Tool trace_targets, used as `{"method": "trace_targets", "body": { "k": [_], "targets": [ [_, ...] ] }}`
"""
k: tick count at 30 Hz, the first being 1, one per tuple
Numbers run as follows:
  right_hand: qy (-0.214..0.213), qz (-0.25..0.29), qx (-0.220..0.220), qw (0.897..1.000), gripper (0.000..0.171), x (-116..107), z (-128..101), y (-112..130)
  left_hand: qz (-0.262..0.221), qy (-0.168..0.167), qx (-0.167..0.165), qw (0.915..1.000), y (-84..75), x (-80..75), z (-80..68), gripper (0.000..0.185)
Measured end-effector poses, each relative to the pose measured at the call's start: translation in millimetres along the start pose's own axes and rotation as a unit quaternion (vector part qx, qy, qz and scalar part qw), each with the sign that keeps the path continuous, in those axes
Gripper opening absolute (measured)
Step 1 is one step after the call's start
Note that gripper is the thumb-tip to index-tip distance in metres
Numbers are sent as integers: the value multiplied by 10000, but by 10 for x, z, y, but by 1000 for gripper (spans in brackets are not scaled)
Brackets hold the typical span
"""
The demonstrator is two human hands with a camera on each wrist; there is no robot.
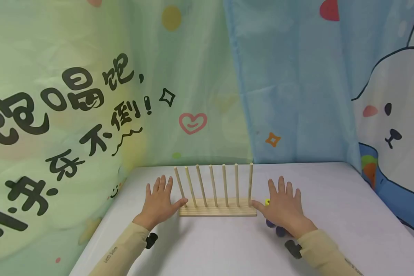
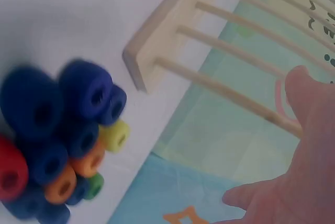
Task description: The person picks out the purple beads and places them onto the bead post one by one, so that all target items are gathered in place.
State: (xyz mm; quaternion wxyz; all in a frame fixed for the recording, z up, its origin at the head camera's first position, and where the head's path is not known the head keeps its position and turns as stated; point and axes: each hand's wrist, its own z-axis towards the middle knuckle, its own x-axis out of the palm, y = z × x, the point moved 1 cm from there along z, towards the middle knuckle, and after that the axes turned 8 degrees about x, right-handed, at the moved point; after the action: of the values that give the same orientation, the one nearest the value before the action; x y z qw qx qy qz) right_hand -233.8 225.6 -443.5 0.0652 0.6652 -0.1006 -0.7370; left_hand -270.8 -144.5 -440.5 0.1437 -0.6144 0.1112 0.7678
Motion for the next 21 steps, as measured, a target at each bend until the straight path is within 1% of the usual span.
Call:
{"method": "trace_targets", "body": {
  "k": [6,11,14,18,21],
  "targets": [
    [112,185,2,9998,104,175,-74,22,-262,73,74,9996,-18,163,-48,97],
    [32,190,-45,9998,102,314,-120,43,-366,228,116,9990,-43,279,-68,96],
    [-39,86,-101,9999,101,384,-162,66,-541,381,113,9977,-68,332,-67,95],
    [-59,61,-90,9999,100,454,-228,131,-660,621,103,9958,-99,402,-55,93],
    [-102,158,-109,9998,98,502,-272,186,-978,789,66,9921,-113,448,-63,89]
  ]
}}
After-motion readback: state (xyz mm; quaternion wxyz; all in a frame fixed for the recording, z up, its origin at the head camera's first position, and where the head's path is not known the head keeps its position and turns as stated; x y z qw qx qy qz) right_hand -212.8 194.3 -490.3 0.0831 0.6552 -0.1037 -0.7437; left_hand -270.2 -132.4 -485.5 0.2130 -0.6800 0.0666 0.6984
